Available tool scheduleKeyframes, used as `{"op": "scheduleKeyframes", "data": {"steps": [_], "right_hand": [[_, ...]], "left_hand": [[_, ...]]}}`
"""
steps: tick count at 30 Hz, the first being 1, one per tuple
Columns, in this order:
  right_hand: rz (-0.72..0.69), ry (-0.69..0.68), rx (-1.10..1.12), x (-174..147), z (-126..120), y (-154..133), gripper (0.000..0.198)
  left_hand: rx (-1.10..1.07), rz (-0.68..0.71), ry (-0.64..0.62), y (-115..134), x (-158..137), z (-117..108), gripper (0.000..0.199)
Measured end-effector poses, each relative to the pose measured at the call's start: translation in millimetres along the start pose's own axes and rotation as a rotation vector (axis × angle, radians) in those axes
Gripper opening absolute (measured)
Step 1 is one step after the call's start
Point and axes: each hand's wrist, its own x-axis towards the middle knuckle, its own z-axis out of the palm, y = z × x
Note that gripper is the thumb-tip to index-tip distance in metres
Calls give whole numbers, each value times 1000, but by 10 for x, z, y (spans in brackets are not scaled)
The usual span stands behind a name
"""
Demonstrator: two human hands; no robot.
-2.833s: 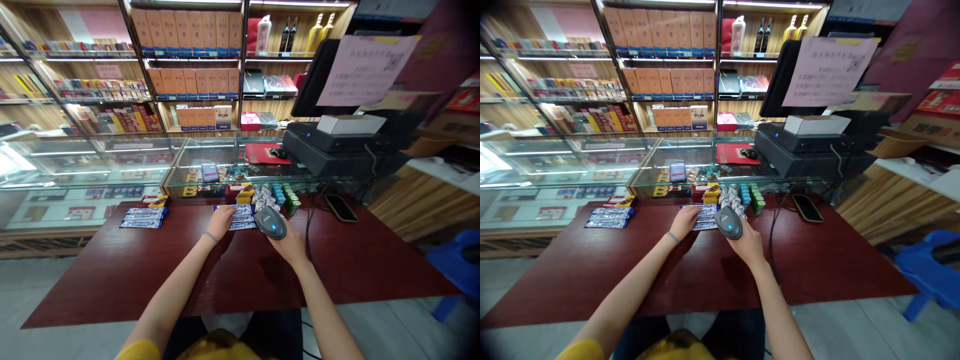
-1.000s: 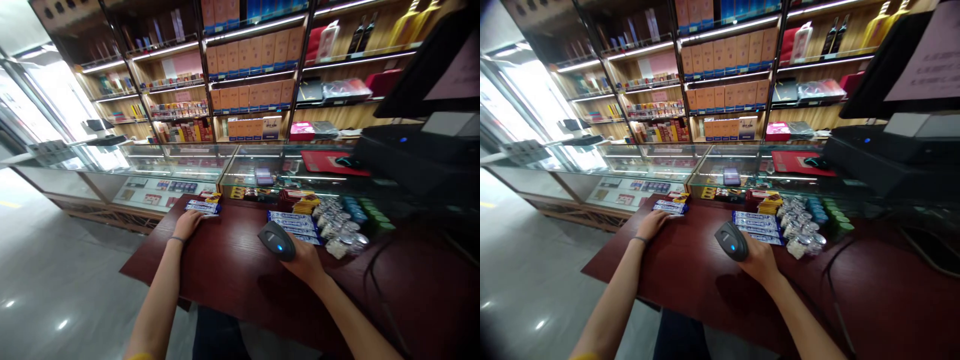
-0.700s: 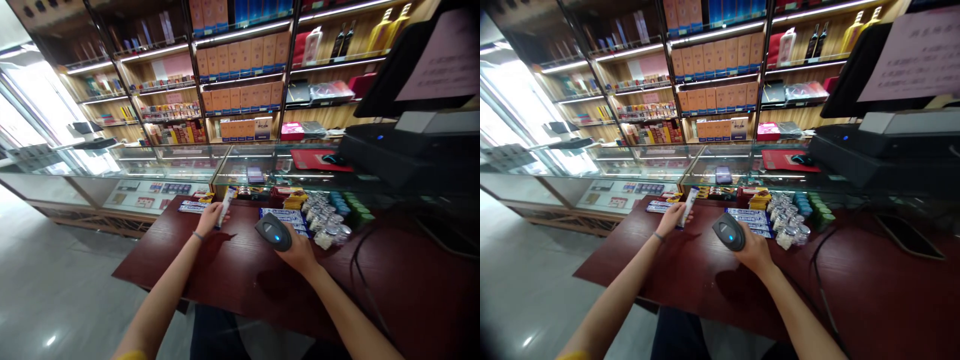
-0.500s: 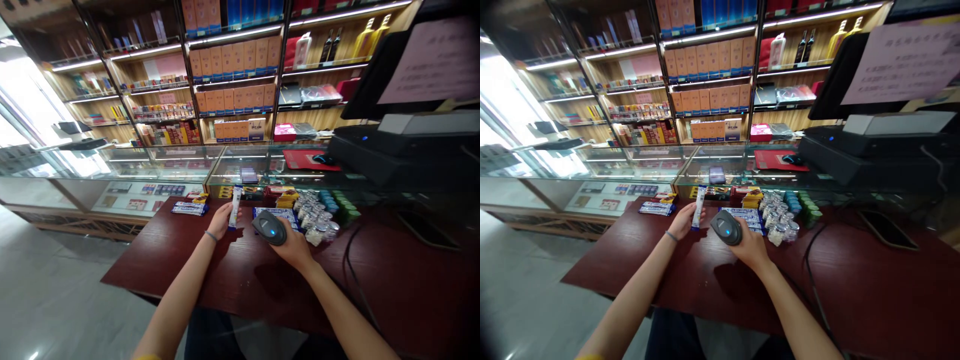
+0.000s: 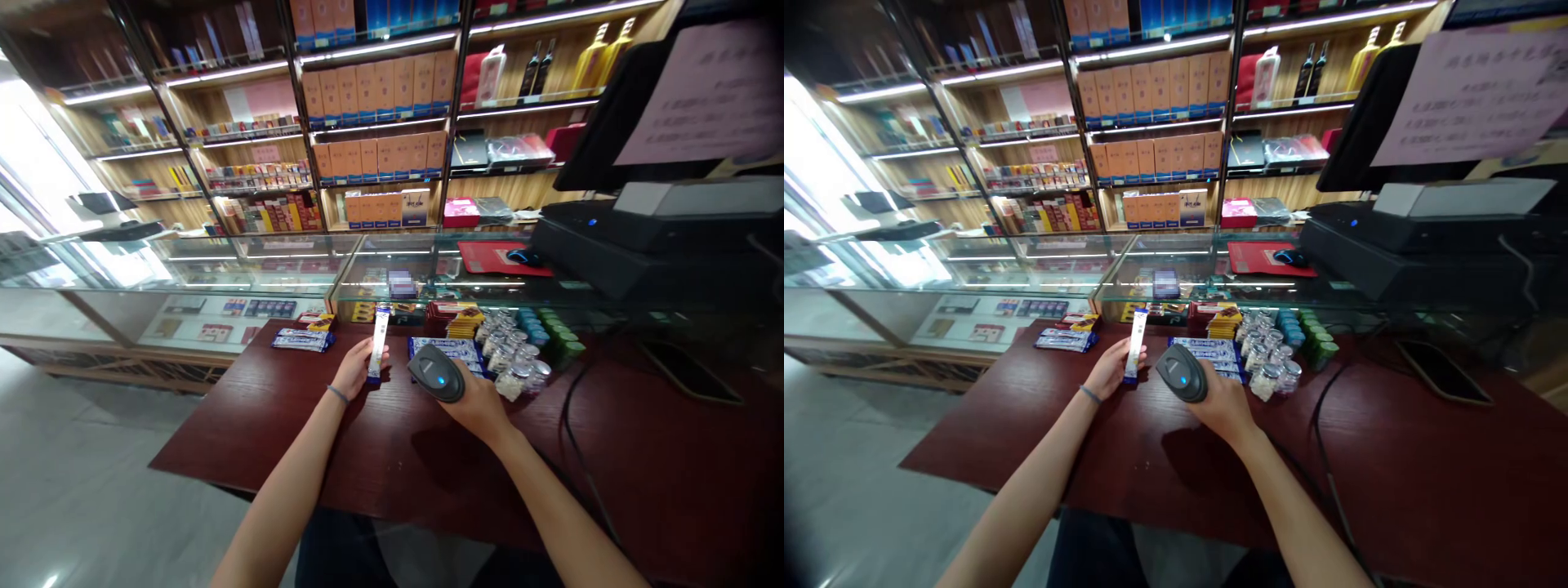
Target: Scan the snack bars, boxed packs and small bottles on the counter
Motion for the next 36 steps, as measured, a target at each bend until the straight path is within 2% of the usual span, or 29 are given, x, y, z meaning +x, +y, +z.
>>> {"op": "scheduleKeyframes", "data": {"steps": [4, 7, 12, 15, 18, 22, 26, 30, 36], "right_hand": [[128, 40, 53, 26, -74, 20, 45], [211, 86, 72, 62, -146, 85, 43], [261, 268, 110, 106, -261, 272, 45], [272, 329, 120, 125, -318, 390, 48], [280, 378, 135, 138, -361, 479, 51], [291, 407, 149, 141, -411, 525, 54], [329, 406, 157, 132, -459, 510, 51], [326, 407, 158, 126, -477, 496, 46], [307, 400, 148, 118, -473, 474, 51]], "left_hand": [[-1, 52, -44, -40, 19, -17, 39], [142, 222, -31, -91, 53, -12, 46], [694, 566, 3, -135, 75, 144, 40], [1041, 711, -79, -170, 63, 315, 31], [1276, 799, -203, -259, 44, 505, 27], [1385, 855, -333, -431, 21, 740, 27], [1419, 865, -384, -571, 28, 897, 27], [1443, 872, -416, -669, 50, 928, 27], [1462, 873, -389, -788, 71, 865, 28]]}}
